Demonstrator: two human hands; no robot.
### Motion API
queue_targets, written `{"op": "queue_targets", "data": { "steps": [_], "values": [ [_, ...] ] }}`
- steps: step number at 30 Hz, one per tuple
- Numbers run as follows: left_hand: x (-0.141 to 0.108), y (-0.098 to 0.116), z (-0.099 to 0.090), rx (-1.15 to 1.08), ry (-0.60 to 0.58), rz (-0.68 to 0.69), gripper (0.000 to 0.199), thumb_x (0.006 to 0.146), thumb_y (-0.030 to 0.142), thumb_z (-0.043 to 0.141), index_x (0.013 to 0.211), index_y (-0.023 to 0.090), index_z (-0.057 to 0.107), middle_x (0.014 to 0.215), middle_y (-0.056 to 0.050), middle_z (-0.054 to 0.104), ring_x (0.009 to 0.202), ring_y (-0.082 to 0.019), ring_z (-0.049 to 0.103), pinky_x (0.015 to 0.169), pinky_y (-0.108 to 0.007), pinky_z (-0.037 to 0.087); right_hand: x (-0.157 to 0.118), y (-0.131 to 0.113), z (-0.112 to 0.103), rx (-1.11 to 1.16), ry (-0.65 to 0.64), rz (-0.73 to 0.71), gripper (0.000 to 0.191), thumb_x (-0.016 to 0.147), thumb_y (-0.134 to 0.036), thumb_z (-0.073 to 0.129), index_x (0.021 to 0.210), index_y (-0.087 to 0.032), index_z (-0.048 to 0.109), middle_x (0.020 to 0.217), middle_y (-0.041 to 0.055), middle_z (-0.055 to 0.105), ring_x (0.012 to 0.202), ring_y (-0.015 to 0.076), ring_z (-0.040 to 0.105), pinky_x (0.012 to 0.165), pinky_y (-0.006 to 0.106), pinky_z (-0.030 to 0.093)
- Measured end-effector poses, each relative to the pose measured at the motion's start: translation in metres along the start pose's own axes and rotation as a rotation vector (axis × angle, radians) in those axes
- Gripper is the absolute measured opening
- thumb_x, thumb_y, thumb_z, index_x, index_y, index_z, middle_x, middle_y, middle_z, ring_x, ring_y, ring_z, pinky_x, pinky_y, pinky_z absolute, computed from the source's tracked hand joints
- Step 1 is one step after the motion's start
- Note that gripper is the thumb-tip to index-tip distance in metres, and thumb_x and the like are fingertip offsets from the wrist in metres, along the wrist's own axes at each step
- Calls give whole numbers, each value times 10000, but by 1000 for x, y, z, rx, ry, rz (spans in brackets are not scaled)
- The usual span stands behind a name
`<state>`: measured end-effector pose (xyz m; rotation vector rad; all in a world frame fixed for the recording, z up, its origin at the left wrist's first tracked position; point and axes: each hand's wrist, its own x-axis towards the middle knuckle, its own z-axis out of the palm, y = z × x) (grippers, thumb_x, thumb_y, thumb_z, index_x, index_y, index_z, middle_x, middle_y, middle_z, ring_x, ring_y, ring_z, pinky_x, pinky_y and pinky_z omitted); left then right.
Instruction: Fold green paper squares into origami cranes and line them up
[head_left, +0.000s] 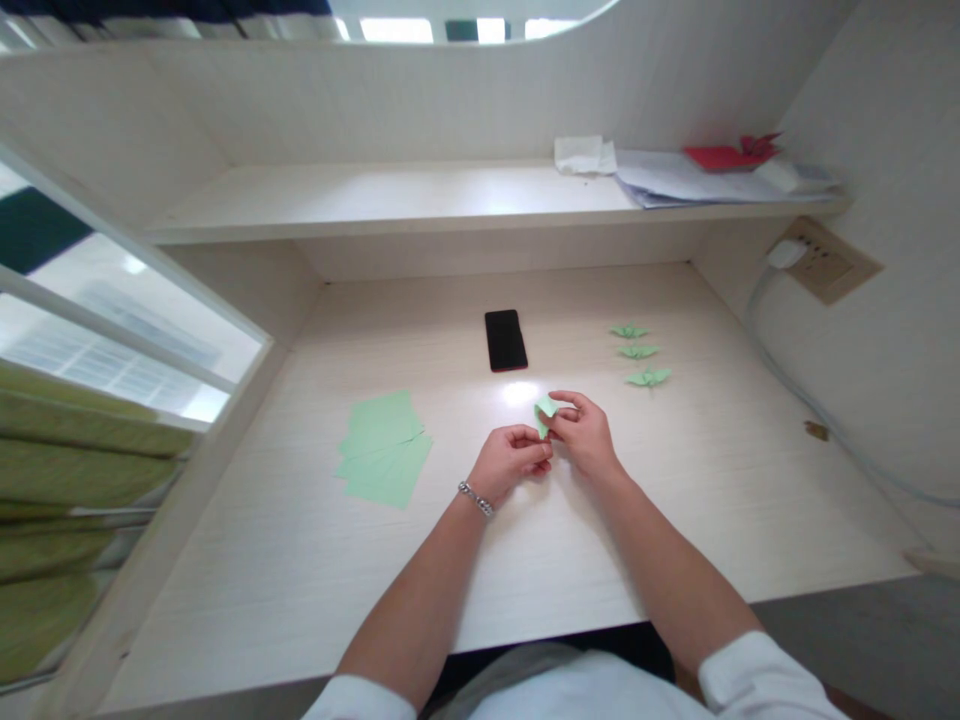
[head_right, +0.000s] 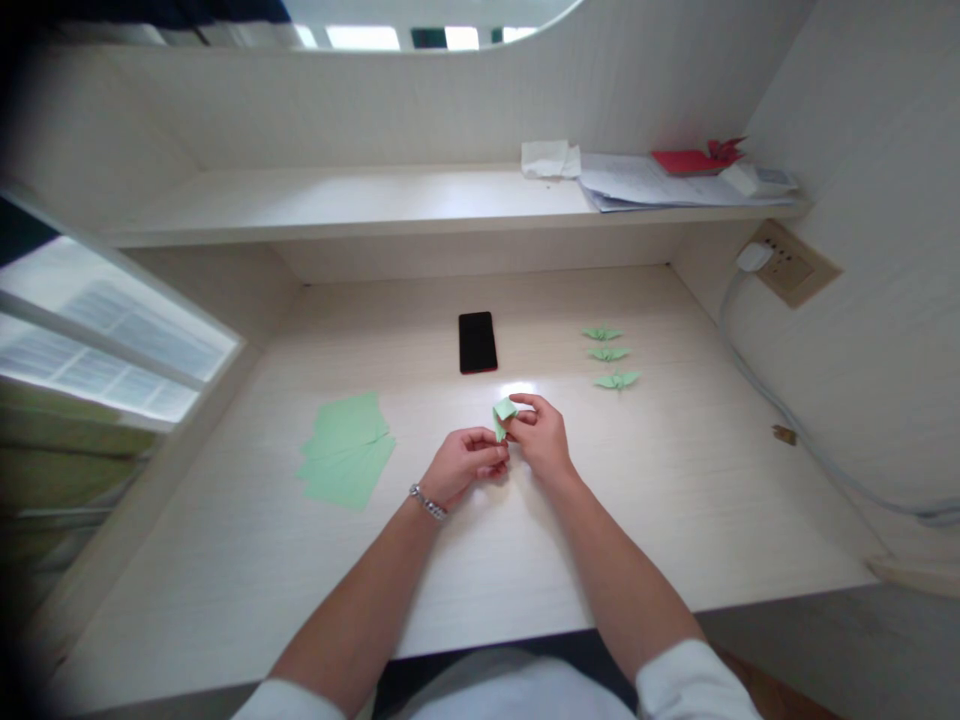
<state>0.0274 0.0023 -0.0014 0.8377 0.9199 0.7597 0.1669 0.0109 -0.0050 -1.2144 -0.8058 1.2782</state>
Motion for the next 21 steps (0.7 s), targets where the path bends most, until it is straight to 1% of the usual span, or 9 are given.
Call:
{"op": "queue_targets", "data": {
  "steps": [4,11,16,18,21],
  "values": [
    [0,1,-1,2,6,-28,291,654,347,768,735,109,622,685,-79,670,561,-136,621,538,-251,495,0,-2,1,-2,-17,7,548,549,-358,824,1021,-161,627,628,-24,641,522,114,582,566,260,513],
    [-1,2,-1,-5,9,-21,264,657,324,756,695,120,593,652,-64,654,539,-124,604,510,-237,484,-2,-6,1,-1,-54,32,593,546,-403,827,1056,-170,631,636,-19,649,533,120,589,564,265,514],
    [0,3,-3,25,-15,-30,281,666,340,754,691,121,580,672,-70,657,556,-133,618,524,-243,498,-1,-7,-2,10,-78,11,514,552,-404,823,982,-161,679,660,1,661,562,118,591,559,250,506],
    [0,5,-5,32,20,16,299,676,371,750,744,123,596,687,-63,659,569,-136,626,546,-255,513,0,-6,-3,11,-86,23,504,541,-402,826,960,-157,689,639,0,657,546,119,589,549,255,507],
    [1,9,-9,13,117,162,362,676,384,752,917,146,626,726,-42,670,626,-141,643,618,-285,542,-1,-5,-2,-1,-109,65,505,532,-399,829,952,-153,697,641,12,669,547,134,605,544,269,512]
  ]
}}
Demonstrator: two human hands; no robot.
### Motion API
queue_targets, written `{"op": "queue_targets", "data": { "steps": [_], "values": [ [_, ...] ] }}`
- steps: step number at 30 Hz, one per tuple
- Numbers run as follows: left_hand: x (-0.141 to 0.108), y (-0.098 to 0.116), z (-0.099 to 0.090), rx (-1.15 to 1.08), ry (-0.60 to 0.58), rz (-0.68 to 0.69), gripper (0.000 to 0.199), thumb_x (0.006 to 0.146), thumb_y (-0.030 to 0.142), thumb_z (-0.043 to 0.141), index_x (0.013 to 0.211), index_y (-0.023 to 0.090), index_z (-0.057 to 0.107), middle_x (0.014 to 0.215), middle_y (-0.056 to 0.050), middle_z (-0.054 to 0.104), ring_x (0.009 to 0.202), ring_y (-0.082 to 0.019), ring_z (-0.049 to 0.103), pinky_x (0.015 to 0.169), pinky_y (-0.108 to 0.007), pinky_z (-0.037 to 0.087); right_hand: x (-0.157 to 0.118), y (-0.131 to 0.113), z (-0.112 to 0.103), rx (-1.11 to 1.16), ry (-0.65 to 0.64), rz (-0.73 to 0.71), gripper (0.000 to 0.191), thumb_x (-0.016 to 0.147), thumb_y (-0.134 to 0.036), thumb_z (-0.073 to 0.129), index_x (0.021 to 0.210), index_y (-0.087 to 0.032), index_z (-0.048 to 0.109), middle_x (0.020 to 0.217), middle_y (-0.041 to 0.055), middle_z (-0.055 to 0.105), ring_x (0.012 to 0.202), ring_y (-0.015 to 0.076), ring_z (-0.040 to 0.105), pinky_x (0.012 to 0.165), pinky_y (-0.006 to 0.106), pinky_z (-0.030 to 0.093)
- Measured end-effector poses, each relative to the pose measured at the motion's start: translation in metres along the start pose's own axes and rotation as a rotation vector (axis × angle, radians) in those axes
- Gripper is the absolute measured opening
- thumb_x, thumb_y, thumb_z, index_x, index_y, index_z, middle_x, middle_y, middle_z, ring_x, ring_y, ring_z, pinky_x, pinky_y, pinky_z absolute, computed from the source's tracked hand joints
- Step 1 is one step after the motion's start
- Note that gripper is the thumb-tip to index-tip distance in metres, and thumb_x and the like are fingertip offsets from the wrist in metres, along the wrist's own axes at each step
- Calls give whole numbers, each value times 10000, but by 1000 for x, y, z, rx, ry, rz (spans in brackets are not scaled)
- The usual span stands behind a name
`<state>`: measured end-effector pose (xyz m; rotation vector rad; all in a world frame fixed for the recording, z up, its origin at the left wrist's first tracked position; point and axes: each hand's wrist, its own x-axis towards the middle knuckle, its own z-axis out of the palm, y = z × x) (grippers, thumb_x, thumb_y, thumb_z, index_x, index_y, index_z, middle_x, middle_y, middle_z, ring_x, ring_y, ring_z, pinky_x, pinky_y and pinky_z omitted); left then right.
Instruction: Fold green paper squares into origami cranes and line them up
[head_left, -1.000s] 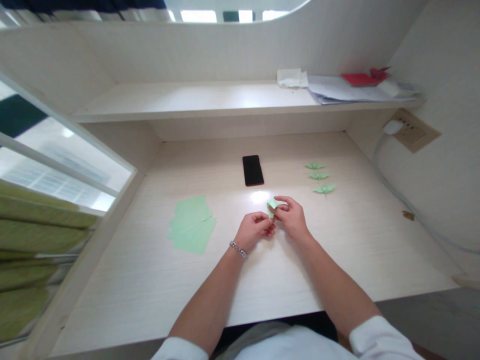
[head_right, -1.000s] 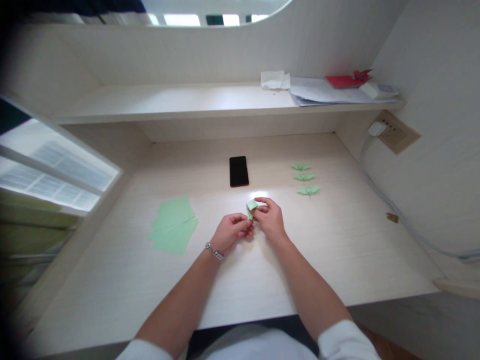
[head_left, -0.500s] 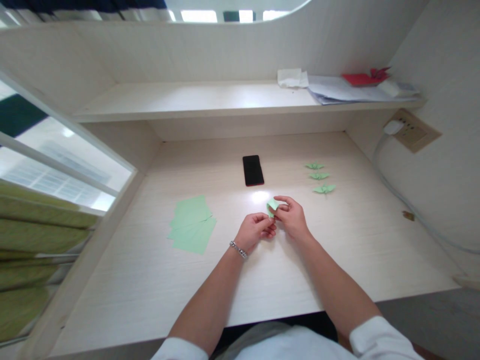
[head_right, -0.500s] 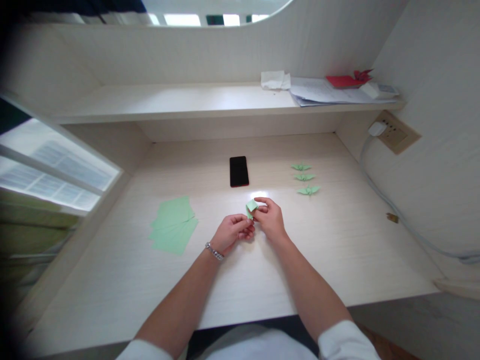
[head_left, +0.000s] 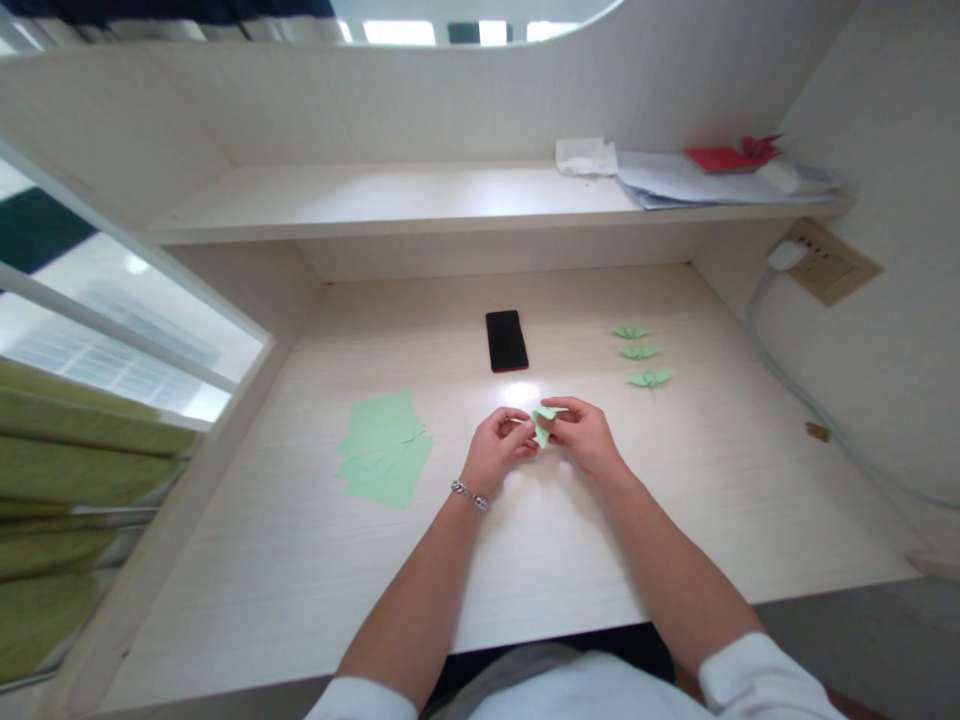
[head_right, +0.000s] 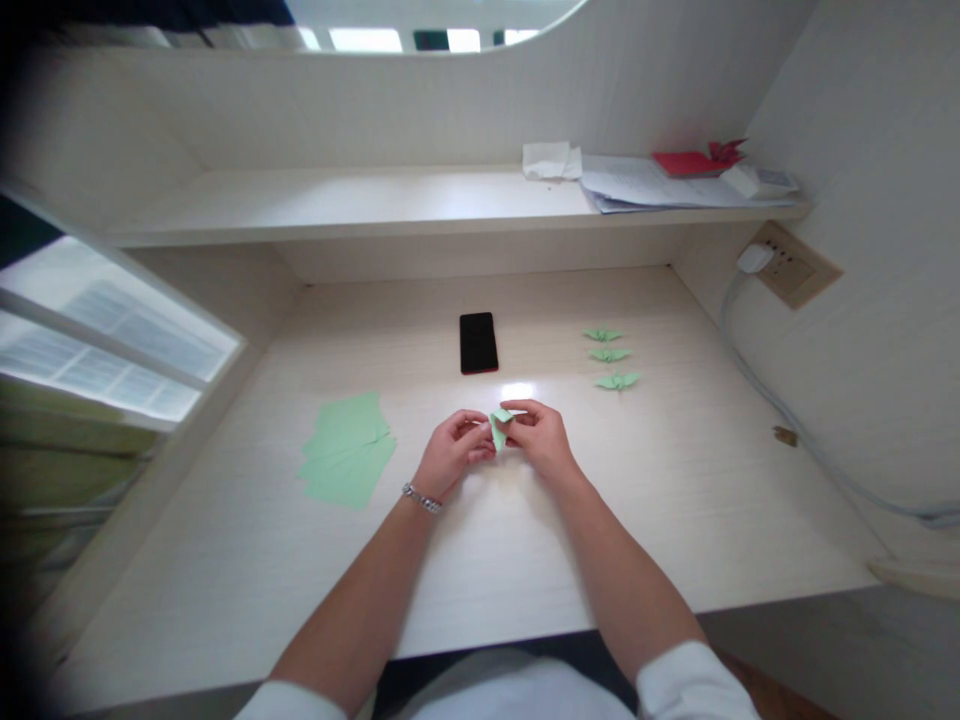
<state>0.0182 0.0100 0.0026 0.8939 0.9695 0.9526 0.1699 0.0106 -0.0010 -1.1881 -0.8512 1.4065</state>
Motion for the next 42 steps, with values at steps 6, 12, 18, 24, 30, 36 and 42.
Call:
{"op": "queue_targets", "data": {
  "steps": [6,12,18,24,30,36,42],
  "values": [
    [4,-2,-7,78,59,95,344,649,332,769,924,134,711,865,-90,715,760,-183,669,718,-318,559,-2,1,1,-64,-71,43,453,553,-368,814,927,-128,728,647,35,689,548,150,621,551,288,523],
    [8,-8,-11,134,89,85,302,664,349,764,878,138,727,822,-90,720,711,-173,665,678,-311,562,-1,2,-2,-117,-81,70,424,601,-368,787,958,-143,750,760,72,730,618,172,648,593,299,530],
    [7,-6,-12,160,97,102,332,638,341,793,895,139,736,767,-73,718,666,-156,652,652,-277,550,-3,-1,-2,-171,-131,79,364,640,-375,764,934,-160,762,663,33,707,524,120,584,523,244,476],
    [8,-7,-12,134,112,81,294,631,344,794,831,135,738,768,-73,720,670,-158,650,641,-267,534,-4,-3,-4,-169,-205,118,434,696,-451,727,1014,-156,740,662,42,687,523,113,565,503,231,457],
    [12,-13,-13,117,133,59,294,596,323,812,782,114,724,713,-77,705,621,-152,634,599,-261,516,1,3,-7,-289,-229,63,443,720,-455,706,1033,-143,734,607,28,654,470,93,509,463,215,406],
    [12,-14,-15,147,106,43,274,607,326,800,764,114,725,704,-81,704,608,-154,636,592,-269,518,0,0,-12,-399,-243,57,417,732,-445,681,1013,-143,745,600,31,661,473,110,512,466,231,389],
    [10,-9,-12,154,116,5,241,564,280,822,665,115,679,597,-42,665,504,-115,581,491,-222,470,-1,-5,-13,-476,-196,-30,351,674,-384,724,935,-153,766,804,76,730,628,157,601,562,254,426]
  ]
}}
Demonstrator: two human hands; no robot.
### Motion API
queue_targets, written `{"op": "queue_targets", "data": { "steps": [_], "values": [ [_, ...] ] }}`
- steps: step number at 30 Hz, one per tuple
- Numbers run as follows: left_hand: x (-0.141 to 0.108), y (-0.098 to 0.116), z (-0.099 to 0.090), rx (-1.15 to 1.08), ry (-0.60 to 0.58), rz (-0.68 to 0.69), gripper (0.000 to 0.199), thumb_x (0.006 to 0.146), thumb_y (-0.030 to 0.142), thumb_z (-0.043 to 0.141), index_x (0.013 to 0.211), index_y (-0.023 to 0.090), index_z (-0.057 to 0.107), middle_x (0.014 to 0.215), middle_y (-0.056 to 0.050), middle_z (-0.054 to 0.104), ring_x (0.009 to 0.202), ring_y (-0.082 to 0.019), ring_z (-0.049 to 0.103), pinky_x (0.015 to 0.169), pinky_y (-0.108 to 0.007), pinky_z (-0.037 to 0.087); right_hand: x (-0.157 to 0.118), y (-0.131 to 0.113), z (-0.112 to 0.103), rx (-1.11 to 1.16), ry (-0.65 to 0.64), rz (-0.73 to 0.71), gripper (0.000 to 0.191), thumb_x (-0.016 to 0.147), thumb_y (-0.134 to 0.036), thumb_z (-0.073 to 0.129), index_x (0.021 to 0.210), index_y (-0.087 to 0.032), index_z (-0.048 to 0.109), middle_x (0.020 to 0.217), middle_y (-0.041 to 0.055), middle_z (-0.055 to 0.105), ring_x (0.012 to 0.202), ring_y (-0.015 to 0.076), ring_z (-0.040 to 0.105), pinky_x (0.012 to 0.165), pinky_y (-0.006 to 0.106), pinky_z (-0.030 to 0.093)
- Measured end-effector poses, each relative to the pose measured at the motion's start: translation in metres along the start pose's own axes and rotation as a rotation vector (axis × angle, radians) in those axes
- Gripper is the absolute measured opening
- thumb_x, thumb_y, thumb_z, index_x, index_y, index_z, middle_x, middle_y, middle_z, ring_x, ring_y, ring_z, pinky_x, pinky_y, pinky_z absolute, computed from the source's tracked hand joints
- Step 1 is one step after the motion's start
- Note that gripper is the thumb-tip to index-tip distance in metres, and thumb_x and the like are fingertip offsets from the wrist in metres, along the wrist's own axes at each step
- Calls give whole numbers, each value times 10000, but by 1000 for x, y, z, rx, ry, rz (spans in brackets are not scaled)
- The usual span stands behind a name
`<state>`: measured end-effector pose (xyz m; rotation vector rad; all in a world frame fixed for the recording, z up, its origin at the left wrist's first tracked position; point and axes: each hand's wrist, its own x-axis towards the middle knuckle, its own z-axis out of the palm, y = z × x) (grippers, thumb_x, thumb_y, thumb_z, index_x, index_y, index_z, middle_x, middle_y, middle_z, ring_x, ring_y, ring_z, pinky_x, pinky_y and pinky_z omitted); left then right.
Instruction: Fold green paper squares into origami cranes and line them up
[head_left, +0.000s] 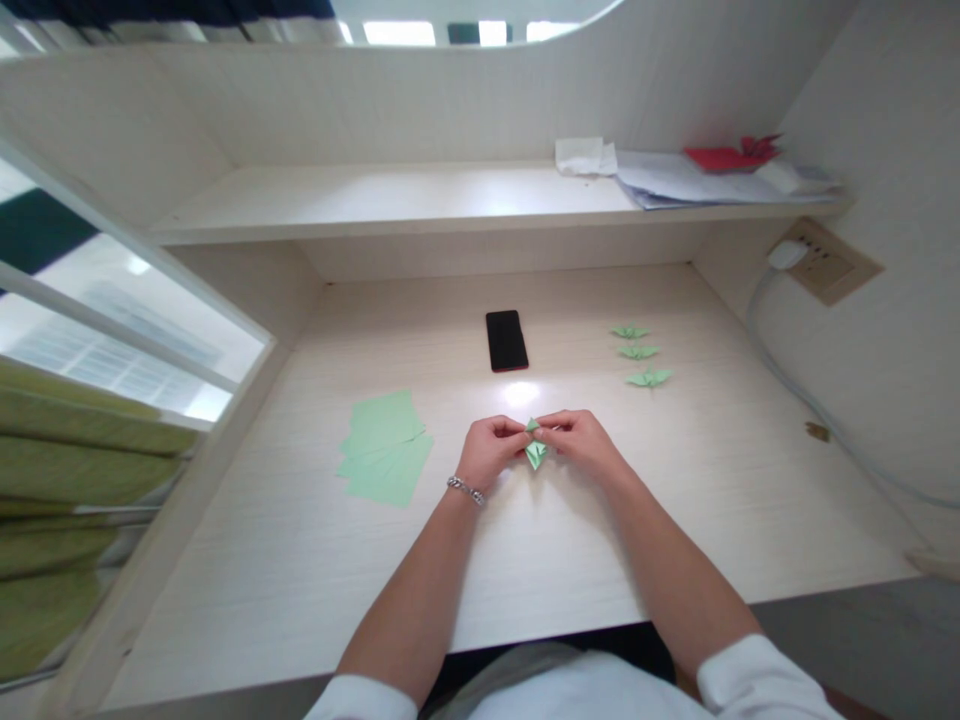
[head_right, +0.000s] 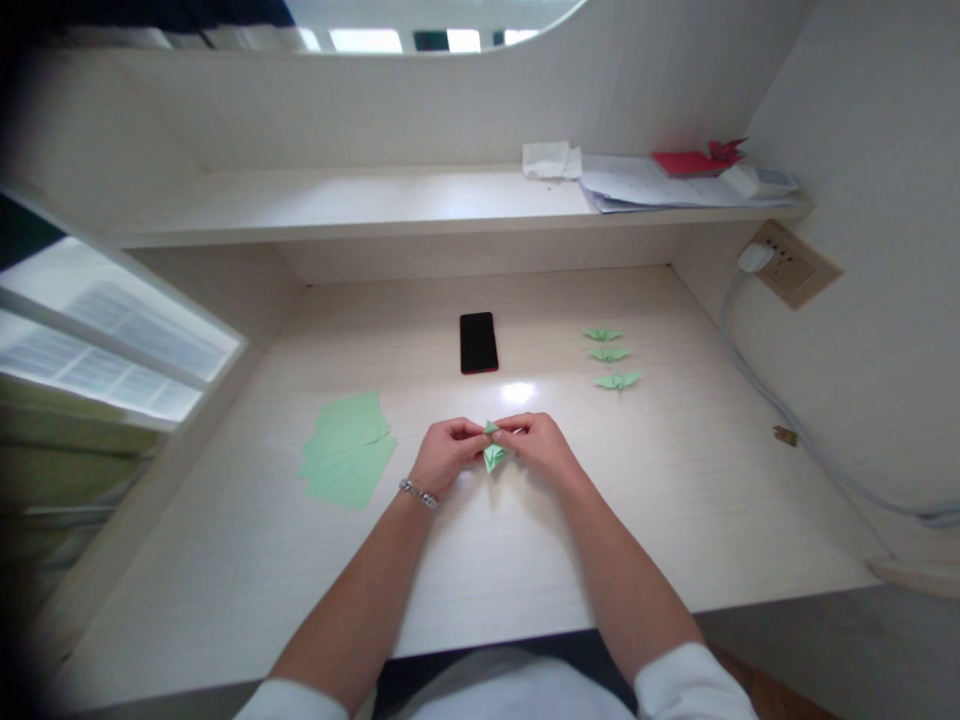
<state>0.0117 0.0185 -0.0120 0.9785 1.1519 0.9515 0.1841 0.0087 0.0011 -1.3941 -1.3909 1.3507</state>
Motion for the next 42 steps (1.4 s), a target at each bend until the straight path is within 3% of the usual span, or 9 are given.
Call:
{"op": "queue_targets", "data": {
  "steps": [5,14,20,26,30,34,37,42],
  "values": [
    [-2,3,2,17,-52,-34,268,527,268,845,635,112,656,579,-37,658,499,-115,581,485,-216,467,0,1,1,77,-103,-1,358,691,-408,719,922,-138,764,816,89,729,658,173,616,591,267,445],
    [-5,6,-3,14,-139,-21,267,592,291,814,719,115,659,646,-50,675,567,-140,620,550,-256,516,1,0,0,-8,-40,-42,332,695,-419,708,819,-116,762,714,67,701,618,158,581,562,252,410],
    [-6,11,-3,117,-73,71,307,628,335,789,848,132,721,725,-61,700,613,-140,614,537,-234,480,1,2,2,-41,-81,-15,368,717,-466,686,755,-105,745,613,35,643,549,125,516,509,233,348],
    [-8,16,-2,184,-63,142,215,627,324,781,715,134,735,656,-52,691,577,-136,584,552,-243,454,-3,2,4,0,-125,32,309,699,-408,700,766,-109,743,622,26,635,554,118,507,510,229,346],
    [-9,15,-2,126,-59,152,211,603,315,798,691,138,724,654,-48,688,593,-136,585,567,-243,449,-5,-1,5,36,-163,52,287,686,-390,708,733,-108,731,577,9,600,522,101,468,493,228,317],
    [-7,14,-1,20,-13,134,242,625,361,782,644,137,692,519,-3,592,486,-95,495,487,-223,383,-6,-1,6,50,-199,59,262,671,-380,721,670,-119,709,553,-2,575,505,95,439,484,232,300],
    [-6,16,-3,-82,13,94,294,672,422,743,697,132,700,585,-22,612,528,-101,523,512,-226,409,-6,0,8,59,-196,59,274,663,-391,732,644,-120,693,537,-8,555,498,92,422,478,232,290],
    [-7,16,-7,-80,-170,1,315,659,397,762,789,113,733,678,-67,667,591,-125,568,571,-247,453,-6,-2,7,109,-168,60,326,664,-431,729,686,-107,708,541,-2,565,505,96,440,486,228,309]
  ]
}}
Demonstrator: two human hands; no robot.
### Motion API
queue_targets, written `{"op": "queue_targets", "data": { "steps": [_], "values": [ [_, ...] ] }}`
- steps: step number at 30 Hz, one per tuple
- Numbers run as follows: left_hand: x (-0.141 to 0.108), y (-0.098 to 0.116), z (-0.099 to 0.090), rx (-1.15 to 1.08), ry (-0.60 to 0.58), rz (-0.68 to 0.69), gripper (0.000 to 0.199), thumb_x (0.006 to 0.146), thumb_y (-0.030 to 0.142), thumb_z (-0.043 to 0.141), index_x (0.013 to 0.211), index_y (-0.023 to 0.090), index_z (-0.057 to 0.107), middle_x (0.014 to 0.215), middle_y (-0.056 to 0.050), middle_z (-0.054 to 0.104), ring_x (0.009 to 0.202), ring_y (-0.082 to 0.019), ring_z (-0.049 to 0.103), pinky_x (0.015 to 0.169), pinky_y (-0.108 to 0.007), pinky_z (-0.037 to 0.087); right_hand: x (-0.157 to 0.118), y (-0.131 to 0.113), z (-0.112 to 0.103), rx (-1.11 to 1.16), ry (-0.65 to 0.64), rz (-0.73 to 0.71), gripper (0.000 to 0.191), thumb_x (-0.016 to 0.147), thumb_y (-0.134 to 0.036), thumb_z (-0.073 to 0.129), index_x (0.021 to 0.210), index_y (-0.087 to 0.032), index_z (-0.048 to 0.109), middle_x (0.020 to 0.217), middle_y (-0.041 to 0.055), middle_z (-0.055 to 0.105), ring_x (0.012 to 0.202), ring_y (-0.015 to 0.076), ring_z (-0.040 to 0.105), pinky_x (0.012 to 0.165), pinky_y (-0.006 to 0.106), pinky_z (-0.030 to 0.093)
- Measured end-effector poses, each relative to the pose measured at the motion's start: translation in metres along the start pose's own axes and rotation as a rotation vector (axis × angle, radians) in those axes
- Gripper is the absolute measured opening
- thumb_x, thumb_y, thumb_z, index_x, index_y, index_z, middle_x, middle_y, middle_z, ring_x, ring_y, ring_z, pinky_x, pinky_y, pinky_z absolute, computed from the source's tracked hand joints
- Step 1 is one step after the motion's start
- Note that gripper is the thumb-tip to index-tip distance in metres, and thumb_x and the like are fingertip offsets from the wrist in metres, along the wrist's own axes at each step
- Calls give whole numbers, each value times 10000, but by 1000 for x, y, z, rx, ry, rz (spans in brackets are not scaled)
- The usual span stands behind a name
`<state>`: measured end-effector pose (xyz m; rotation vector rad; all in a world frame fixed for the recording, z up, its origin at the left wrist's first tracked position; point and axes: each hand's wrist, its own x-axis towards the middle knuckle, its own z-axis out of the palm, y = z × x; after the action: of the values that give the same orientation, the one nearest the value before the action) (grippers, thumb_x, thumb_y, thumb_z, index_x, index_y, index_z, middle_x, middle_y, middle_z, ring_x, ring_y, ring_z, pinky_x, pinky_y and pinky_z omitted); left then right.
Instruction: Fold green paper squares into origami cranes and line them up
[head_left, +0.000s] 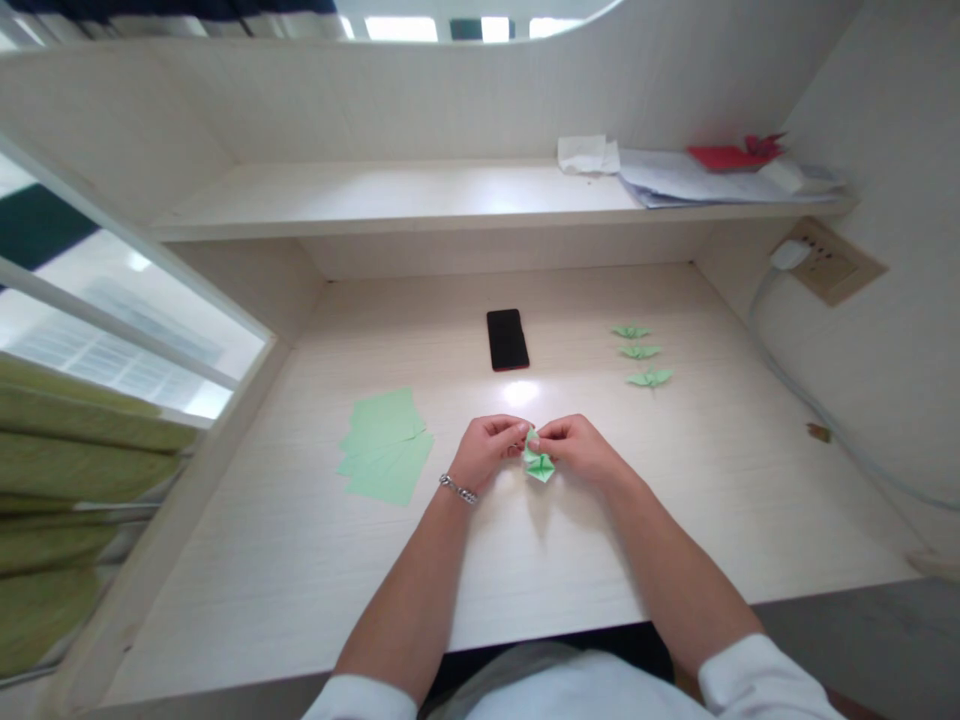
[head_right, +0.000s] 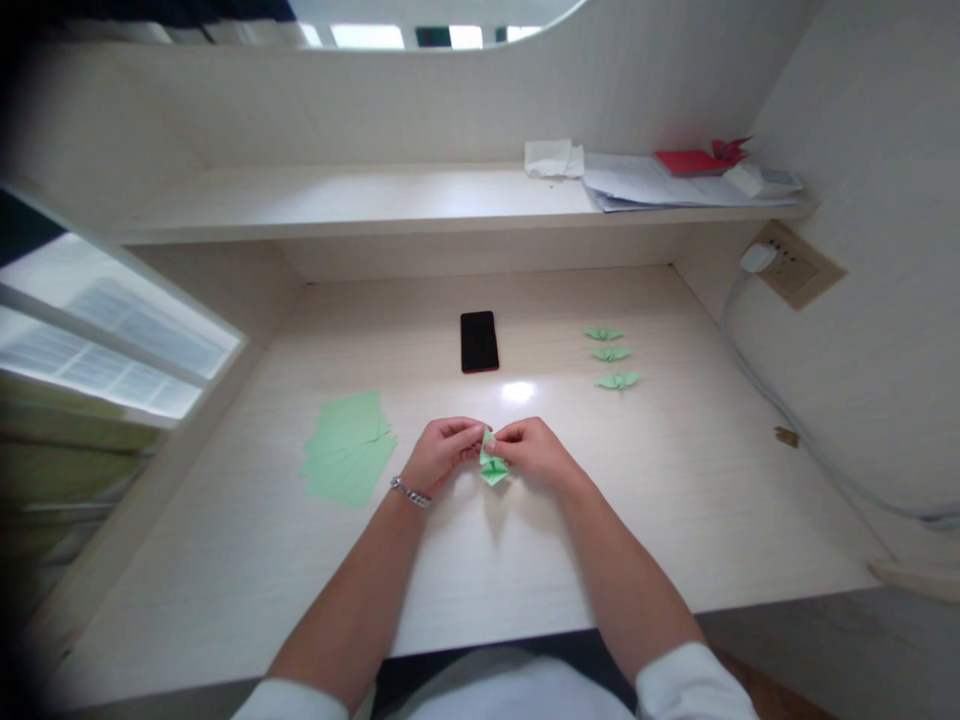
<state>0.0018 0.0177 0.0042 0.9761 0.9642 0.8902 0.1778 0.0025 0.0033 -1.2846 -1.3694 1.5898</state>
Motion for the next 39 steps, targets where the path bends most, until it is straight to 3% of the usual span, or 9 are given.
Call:
{"op": "queue_targets", "data": {
  "steps": [7,13,24,34,39],
  "values": [
    [0,-1,-3,177,25,51,255,645,347,780,770,128,747,645,-50,670,553,-111,535,529,-224,411,1,2,-4,-34,-7,-22,308,686,-410,713,749,-110,743,579,2,607,516,97,457,502,226,319],
    [0,-2,-4,188,17,64,255,635,350,785,756,129,745,612,-42,653,540,-115,524,521,-230,401,2,4,-4,-78,-10,-32,319,692,-415,707,803,-122,764,662,24,667,576,130,526,538,238,361],
    [0,-1,-2,198,1,53,231,642,334,773,730,124,733,612,-47,657,534,-115,526,523,-231,399,3,8,-4,-112,-10,-27,297,699,-391,698,798,-119,760,616,14,638,539,116,486,508,232,335],
    [-1,-2,3,121,27,50,175,625,291,764,666,132,704,552,-15,612,502,-96,489,494,-220,362,2,8,-3,-28,-60,-2,284,666,-393,726,719,-114,735,568,0,594,521,102,452,507,232,319],
    [1,-5,8,7,84,63,199,628,307,760,680,130,685,586,-13,606,538,-102,514,526,-231,404,-1,2,-2,14,-63,-3,312,651,-428,738,647,-117,703,524,-13,547,501,93,415,495,235,298]
  ]
}}
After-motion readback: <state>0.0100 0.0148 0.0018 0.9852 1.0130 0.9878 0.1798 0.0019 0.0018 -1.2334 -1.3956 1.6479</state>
